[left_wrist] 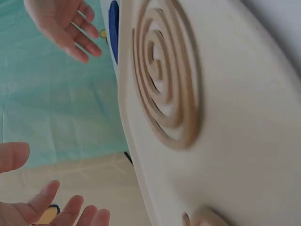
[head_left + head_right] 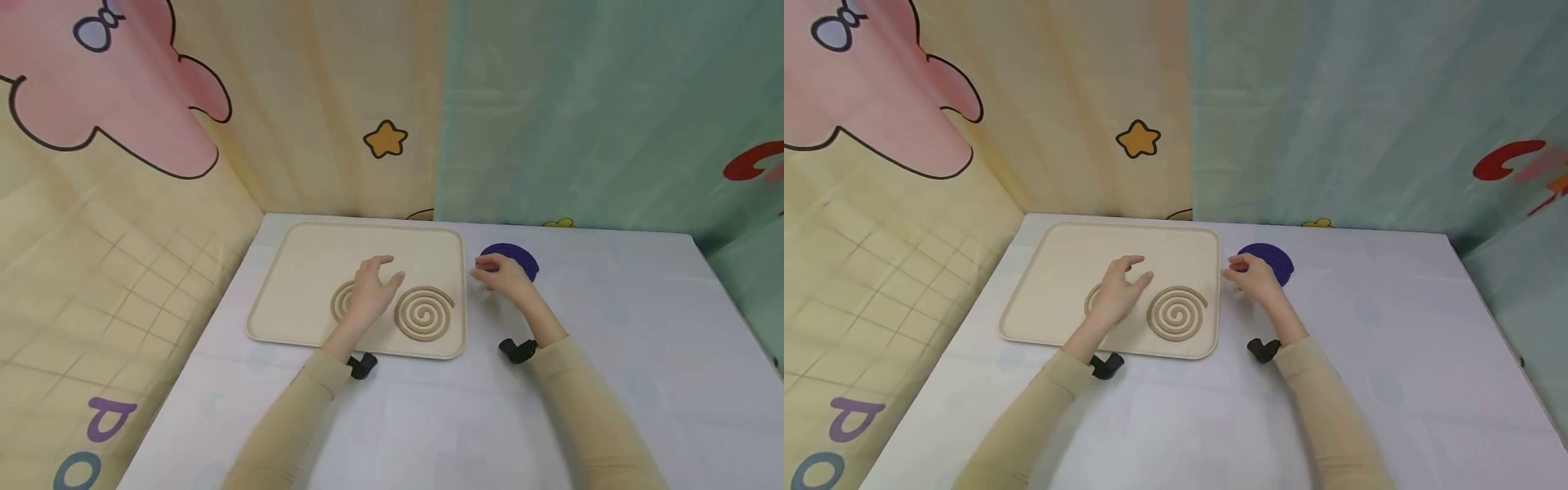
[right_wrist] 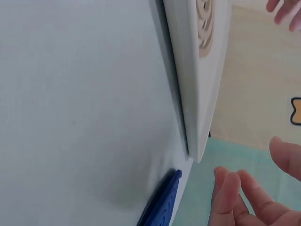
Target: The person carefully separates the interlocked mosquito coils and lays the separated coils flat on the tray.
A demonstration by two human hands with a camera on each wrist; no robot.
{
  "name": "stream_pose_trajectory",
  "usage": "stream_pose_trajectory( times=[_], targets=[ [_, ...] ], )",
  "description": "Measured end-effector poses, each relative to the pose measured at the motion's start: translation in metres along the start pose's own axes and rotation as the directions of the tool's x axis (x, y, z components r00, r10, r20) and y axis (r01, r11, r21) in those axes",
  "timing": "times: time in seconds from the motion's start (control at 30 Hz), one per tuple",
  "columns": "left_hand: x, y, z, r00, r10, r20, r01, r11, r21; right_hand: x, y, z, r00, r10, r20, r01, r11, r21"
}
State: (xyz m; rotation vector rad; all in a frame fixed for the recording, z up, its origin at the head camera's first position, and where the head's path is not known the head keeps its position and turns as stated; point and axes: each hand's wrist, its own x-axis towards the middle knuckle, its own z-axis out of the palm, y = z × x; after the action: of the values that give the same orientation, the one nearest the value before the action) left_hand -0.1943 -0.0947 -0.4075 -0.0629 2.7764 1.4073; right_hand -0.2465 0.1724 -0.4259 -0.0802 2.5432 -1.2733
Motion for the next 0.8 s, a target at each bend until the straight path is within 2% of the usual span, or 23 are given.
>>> stream_pose_trajectory(
  times=[0.1, 0.27, 0.47, 0.57, 0.67, 0.73, 0.8],
  targets=[
    [0.007, 0.015, 0.022, 0.997, 0.051, 0.050, -0.048, 0.997, -0.056, 0.005, 0.008, -0.017, 0.998, 0.040, -0.038, -0.039, 0.999, 0.018],
    [0.018, 0.036, 0.057, 0.991, 0.086, 0.101, -0.075, 0.991, -0.110, 0.011, 0.019, -0.041, 0.988, 0.075, -0.136, -0.070, 0.997, 0.042],
    [0.031, 0.060, 0.092, 0.989, 0.108, 0.105, -0.101, 0.993, -0.069, 0.019, 0.030, -0.056, 0.961, 0.122, -0.250, -0.124, 0.992, 0.006],
    [0.038, 0.067, 0.109, 0.988, 0.111, 0.105, -0.110, 0.994, -0.010, 0.022, 0.036, -0.057, 0.955, 0.152, -0.256, -0.161, 0.987, -0.015],
    [0.046, 0.069, 0.128, 0.988, 0.111, 0.106, -0.121, 0.988, 0.098, 0.023, 0.041, -0.056, 0.953, 0.178, -0.247, -0.190, 0.982, -0.025],
    [0.051, 0.070, 0.139, 0.989, 0.099, 0.108, -0.119, 0.974, 0.193, 0.024, 0.044, -0.056, 0.954, 0.189, -0.234, -0.202, 0.979, -0.031],
    [0.056, 0.072, 0.149, 0.991, 0.090, 0.104, -0.118, 0.941, 0.316, 0.026, 0.045, -0.056, 0.953, 0.209, -0.218, -0.221, 0.975, -0.033]
  ],
)
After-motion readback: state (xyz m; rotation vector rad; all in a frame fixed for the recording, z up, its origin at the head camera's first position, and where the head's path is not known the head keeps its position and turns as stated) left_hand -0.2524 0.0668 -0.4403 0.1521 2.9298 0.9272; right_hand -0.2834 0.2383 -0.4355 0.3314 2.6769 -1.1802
